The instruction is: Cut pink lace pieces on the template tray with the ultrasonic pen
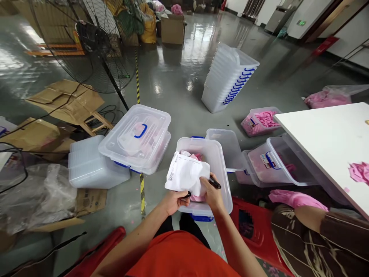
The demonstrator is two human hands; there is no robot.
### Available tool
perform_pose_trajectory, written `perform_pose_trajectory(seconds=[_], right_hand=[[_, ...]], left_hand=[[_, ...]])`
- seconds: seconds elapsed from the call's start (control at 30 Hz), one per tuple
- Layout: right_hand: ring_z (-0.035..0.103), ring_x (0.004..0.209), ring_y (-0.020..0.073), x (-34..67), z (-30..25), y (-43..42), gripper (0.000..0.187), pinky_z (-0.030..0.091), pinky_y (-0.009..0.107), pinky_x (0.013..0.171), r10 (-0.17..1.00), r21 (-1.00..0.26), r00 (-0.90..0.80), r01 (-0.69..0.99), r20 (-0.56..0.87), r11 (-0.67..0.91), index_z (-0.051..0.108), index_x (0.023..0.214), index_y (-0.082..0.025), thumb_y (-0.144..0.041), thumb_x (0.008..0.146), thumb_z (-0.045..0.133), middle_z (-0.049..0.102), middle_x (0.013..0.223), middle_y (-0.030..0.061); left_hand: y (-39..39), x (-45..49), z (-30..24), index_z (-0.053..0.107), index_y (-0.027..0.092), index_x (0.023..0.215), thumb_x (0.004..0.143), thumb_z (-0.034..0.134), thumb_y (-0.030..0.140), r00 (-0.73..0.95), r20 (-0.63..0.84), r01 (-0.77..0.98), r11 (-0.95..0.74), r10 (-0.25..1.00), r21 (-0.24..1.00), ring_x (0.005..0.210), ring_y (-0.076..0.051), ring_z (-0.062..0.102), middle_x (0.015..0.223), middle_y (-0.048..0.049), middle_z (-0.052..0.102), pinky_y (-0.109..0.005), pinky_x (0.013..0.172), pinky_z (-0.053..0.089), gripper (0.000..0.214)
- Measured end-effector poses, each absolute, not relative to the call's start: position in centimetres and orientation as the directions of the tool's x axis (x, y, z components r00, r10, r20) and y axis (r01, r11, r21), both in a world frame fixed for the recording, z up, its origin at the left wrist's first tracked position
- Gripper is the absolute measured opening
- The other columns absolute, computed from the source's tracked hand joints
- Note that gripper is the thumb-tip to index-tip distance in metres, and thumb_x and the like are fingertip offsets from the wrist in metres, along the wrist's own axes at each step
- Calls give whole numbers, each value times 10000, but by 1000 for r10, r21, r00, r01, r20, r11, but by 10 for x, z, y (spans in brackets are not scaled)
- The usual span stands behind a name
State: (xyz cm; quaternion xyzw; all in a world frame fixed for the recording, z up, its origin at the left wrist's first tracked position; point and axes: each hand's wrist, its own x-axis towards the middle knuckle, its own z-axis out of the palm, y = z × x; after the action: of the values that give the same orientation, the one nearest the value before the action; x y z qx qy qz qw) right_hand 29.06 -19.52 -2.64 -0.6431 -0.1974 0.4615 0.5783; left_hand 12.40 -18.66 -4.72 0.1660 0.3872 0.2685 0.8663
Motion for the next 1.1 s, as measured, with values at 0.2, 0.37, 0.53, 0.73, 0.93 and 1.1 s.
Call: perform_pose_trajectory(seconds=[0.2, 0.37, 0.53, 0.73, 0.93, 1.1], right_hand=[[582, 740, 144, 308, -18, -195, 346, 466, 270, 697, 793, -960, 541, -188, -279, -210, 588, 920, -203, -364, 644, 721, 648, 850, -2], [590, 756, 156, 302, -20, -199, 344, 469, 277, 696, 808, -976, 548, -99, -217, -195, 620, 922, -196, -367, 643, 728, 661, 863, 8], [549, 702, 143, 329, -7, -198, 333, 455, 283, 666, 698, -987, 707, -2, -115, -161, 651, 996, -175, -418, 773, 609, 620, 789, 9], [513, 567, 118, 321, 32, -219, 250, 427, 252, 554, 772, -987, 630, 158, 83, -23, 640, 985, -184, -347, 813, 563, 595, 660, -16], [520, 468, 122, 270, 19, -227, 145, 425, 239, 457, 920, -981, 387, 148, -61, -127, 534, 782, -213, -353, 807, 564, 565, 547, -38], [503, 470, 115, 271, 8, -225, 130, 420, 240, 465, 916, -967, 401, 224, -23, -122, 558, 747, -205, -329, 771, 587, 558, 551, -38]], left_hand=[[-187, 113, -38, 671, 59, 680, 571, 807, 284, 586, -553, -283, 789, 592, 545, 516, -105, 496, 660, -70, 615, -243, 428, 480, 284], [-183, 123, -37, 658, 95, 853, 616, 820, 454, 490, -562, -336, 739, 667, 584, 532, -108, 479, 630, -16, 558, -268, 479, 489, 460], [-181, 135, -33, 617, 131, 884, 594, 837, 499, 335, -550, -393, 644, 765, 657, 541, -87, 463, 680, 14, 553, -239, 486, 445, 517], [-181, 140, -22, 618, 141, 974, 593, 834, 497, 280, -521, -367, 591, 807, 718, 549, -100, 496, 748, -10, 607, -233, 469, 413, 564], [-189, 142, -22, 623, 129, 823, 606, 821, 509, 303, -456, -336, 542, 837, 771, 550, -95, 481, 694, -2, 584, -228, 486, 387, 481], [-197, 139, -23, 614, 140, 835, 568, 837, 509, 302, -441, -325, 527, 845, 786, 539, -94, 459, 657, 21, 556, -233, 503, 376, 508]])
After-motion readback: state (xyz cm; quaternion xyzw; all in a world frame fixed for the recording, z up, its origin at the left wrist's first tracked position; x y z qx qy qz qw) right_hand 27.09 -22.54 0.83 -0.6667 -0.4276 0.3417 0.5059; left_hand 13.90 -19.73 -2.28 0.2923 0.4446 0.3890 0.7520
